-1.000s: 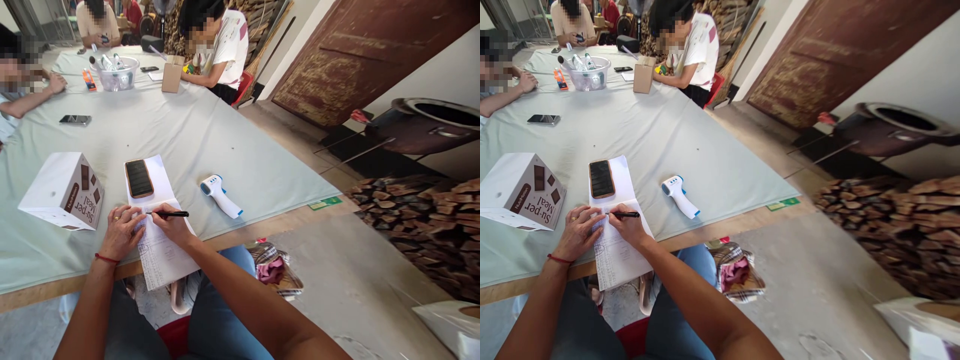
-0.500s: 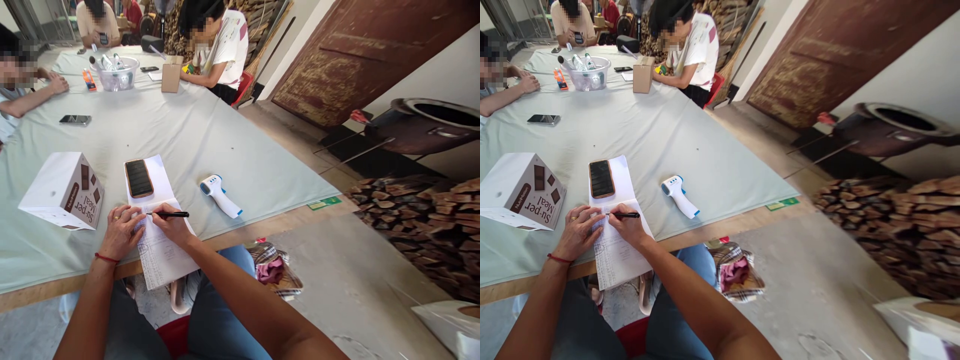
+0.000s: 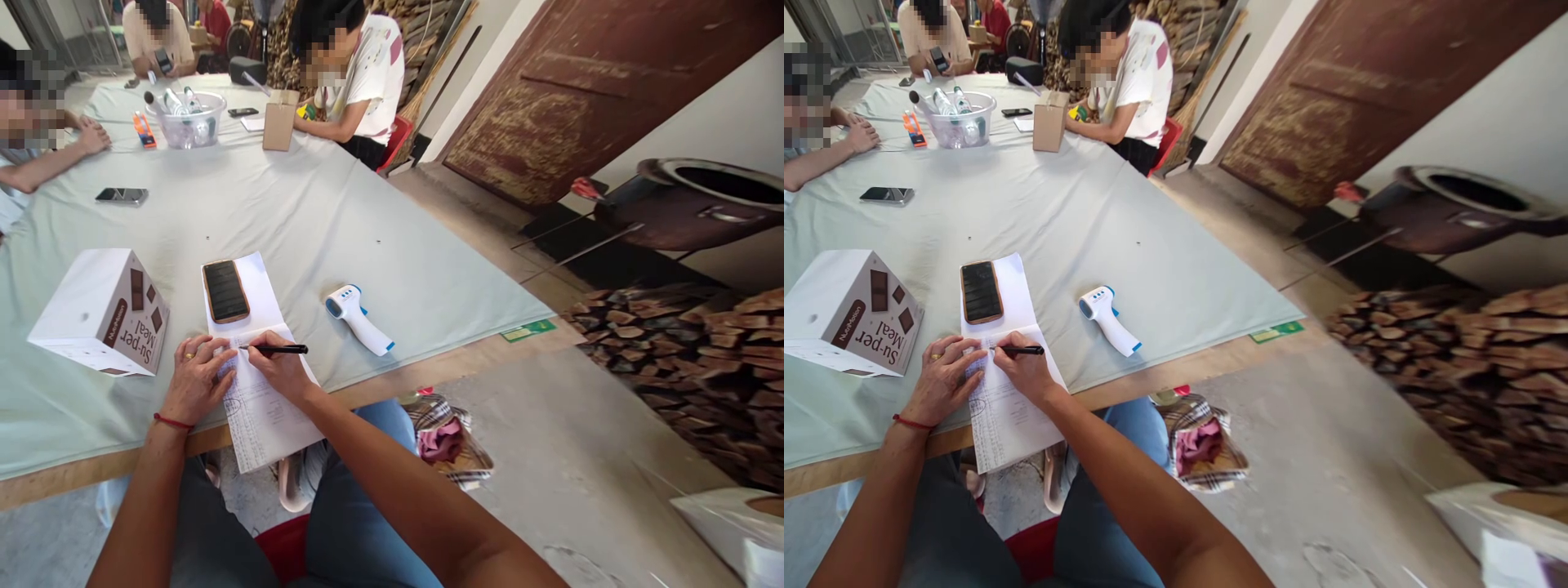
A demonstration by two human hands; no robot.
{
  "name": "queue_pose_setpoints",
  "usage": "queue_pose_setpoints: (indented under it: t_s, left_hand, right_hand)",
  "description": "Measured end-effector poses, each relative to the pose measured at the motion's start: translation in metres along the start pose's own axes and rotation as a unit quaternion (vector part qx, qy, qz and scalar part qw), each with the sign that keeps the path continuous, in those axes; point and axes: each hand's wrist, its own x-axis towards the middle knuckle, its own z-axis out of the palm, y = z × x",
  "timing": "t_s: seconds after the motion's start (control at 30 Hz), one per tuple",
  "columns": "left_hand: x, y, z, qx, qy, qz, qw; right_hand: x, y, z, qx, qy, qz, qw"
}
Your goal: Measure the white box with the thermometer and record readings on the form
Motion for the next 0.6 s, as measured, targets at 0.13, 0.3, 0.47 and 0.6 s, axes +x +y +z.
queue_pose_setpoints:
  t_s: [0.13,0.3,0.47,0.6]
  left_hand:
    - [0.0001,0.0001,-0.0001,0.001,0.005,0.002,1.0]
    - [-0.0003,0.0,-0.0004,0.002,0.004,0.002,1.0]
    - [0.0001,-0.0004,-0.0002,0.001,0.007,0.003,1.0]
    - [0.0009,0.0001,-0.0007,0.003,0.007,0.006,1.0]
  right_hand:
    - [-0.0003,0.0003,0.0009,0.005,0.003,0.005,1.0]
    - [-0.0006,-0.0002,0.0008,0.009,0.009,0.008,1.0]
    - [-0.0005,-0.0014,-0.0008,0.021,0.028,0.011,0.999]
    - [0.0002,-0.0001,-0.0001,0.026,0.033,0.012,0.999]
